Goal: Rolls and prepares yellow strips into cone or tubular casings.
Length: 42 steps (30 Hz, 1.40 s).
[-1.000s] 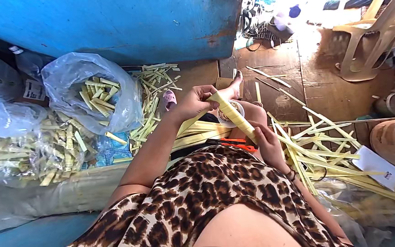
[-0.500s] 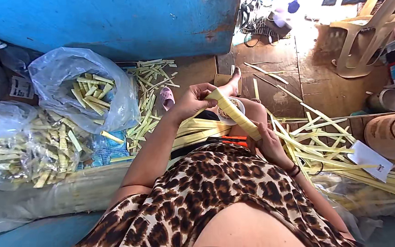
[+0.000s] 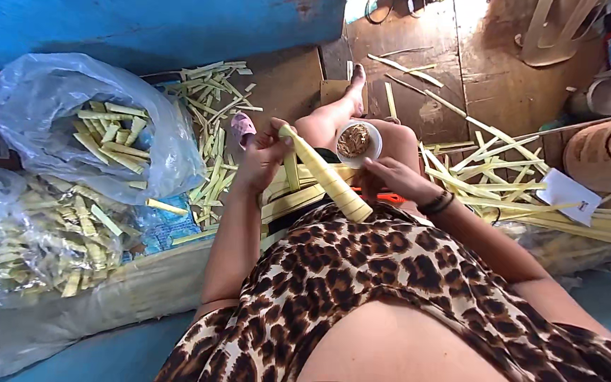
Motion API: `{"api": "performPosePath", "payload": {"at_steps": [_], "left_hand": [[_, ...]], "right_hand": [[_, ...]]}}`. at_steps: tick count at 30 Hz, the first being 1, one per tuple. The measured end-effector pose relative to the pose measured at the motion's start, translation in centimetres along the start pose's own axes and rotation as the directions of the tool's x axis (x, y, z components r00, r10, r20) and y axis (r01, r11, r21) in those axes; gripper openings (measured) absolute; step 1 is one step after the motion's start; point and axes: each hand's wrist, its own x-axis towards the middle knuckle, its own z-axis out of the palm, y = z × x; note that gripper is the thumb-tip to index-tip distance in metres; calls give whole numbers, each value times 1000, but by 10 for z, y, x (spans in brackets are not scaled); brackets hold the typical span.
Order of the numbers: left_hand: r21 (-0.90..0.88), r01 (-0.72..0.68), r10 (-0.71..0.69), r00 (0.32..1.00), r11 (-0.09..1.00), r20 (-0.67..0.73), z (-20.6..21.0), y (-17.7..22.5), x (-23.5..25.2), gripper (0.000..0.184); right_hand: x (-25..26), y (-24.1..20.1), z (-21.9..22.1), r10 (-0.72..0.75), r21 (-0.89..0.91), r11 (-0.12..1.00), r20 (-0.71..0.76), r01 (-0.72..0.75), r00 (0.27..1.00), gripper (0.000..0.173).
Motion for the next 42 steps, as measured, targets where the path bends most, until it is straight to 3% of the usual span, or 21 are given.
{"api": "performPosePath", "payload": {"at_steps": [1, 3, 5, 7, 11, 13, 16, 21, 25, 29, 31, 33, 42], "left_hand": [[-37, -8, 7, 1000, 999, -7, -6, 2, -3, 22], [-84, -18, 18, 1000, 996, -4, -14, 6, -10, 22], [-142, -36, 36, 999, 989, 0, -16, 8, -14, 23], [-200, -54, 58, 998, 978, 13, -19, 8, -18, 22], [-293, -85, 99, 995, 952, 31, -27, 7, -25, 20], [-342, -94, 118, 992, 935, 49, -34, 6, -27, 19], [-435, -85, 140, 985, 897, 96, -39, 9, -24, 18], [-476, 21, 110, 963, 879, 245, -29, 9, -11, 16], [-458, 132, 62, 920, 879, 386, -20, 2, 0, 16], [-457, 180, 47, 896, 871, 442, -18, 2, 3, 19], [-470, 175, 73, 883, 865, 464, -18, 3, 3, 22], [-465, 161, 91, 876, 871, 474, -19, 7, 2, 22], [-427, 139, 113, 851, 894, 513, -9, 11, -8, 25]], "right_hand": [[22, 8, -6, -45, -215, 976, -85, 26, 995, 46], [64, 19, -16, -84, -575, 817, -192, -43, 978, 29], [102, 30, -20, -68, -718, 680, -263, -148, 963, 23], [130, 41, -16, -44, -754, 620, -310, -218, 950, 21], [154, 55, -7, 28, -740, 593, -374, -317, 927, 26], [152, 58, -7, -6, -738, 610, -369, -289, 929, 28], [135, 48, -8, -83, -681, 708, -347, -190, 934, 21], [97, 13, 0, -30, -448, 885, -320, -124, 947, 22], [67, -42, 31, -216, -124, 975, -359, 183, 908, 14], [49, -89, 64, -289, 161, 919, -341, 359, 894, 12], [46, -95, 71, -396, 94, 893, -300, 440, 868, 10], [50, -96, 72, -493, -107, 869, -263, 482, 829, 9], [41, -103, 71, -560, -344, 808, -193, 479, 806, 7]]}}
